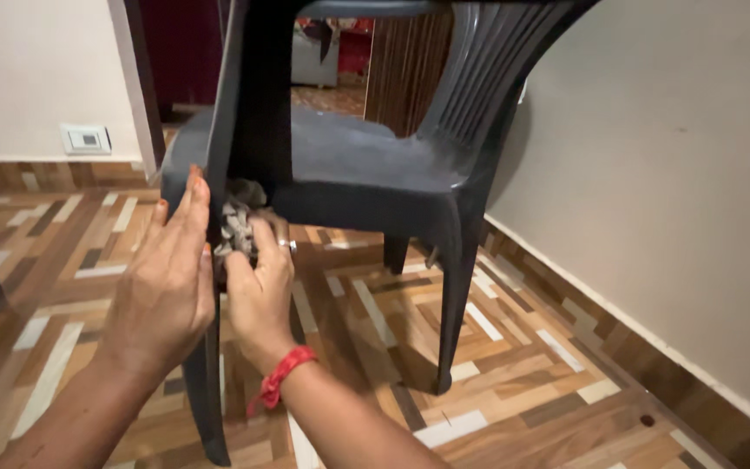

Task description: The person wipes a plastic chair with a cloth, cleaning the legs, seat, and backrest before folding the cloth.

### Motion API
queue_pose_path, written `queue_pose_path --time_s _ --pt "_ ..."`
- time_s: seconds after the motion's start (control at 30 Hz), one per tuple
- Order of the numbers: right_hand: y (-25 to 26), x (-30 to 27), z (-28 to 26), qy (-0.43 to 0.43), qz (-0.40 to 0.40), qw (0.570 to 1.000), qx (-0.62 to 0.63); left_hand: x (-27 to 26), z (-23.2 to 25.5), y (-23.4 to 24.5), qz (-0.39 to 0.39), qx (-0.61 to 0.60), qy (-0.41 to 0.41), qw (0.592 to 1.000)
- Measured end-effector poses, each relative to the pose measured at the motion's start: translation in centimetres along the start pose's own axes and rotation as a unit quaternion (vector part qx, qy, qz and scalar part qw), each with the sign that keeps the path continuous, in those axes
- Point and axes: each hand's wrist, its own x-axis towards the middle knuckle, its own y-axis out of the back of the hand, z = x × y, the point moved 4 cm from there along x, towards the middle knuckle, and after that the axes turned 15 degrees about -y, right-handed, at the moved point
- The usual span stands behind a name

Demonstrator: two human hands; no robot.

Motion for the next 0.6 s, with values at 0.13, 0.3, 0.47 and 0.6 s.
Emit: queue_pose_path --time_s 0.13,0.3,0.47,0.6 --pt "0.0 -0.2 1.4 0.015 -0.002 1.000 -0.004 -1.2 0.6 -0.5 0.019 0.006 0.017 1.000" --pt "0.1 -1.1 5.5 -0.071 -0.090 0.985 0.126 -2.2 1.0 -1.5 0.057 -0.024 0.056 0.997" --pt "0.5 -2.1 9.5 -0.146 -0.094 0.977 0.126 -4.0 1.2 -2.4 0.069 -0.027 0.089 0.993" --pt "0.5 -3.3 12.1 -0.166 -0.112 0.966 0.163 -6.1 1.6 -3.0 0.076 -0.044 0.104 0.991"
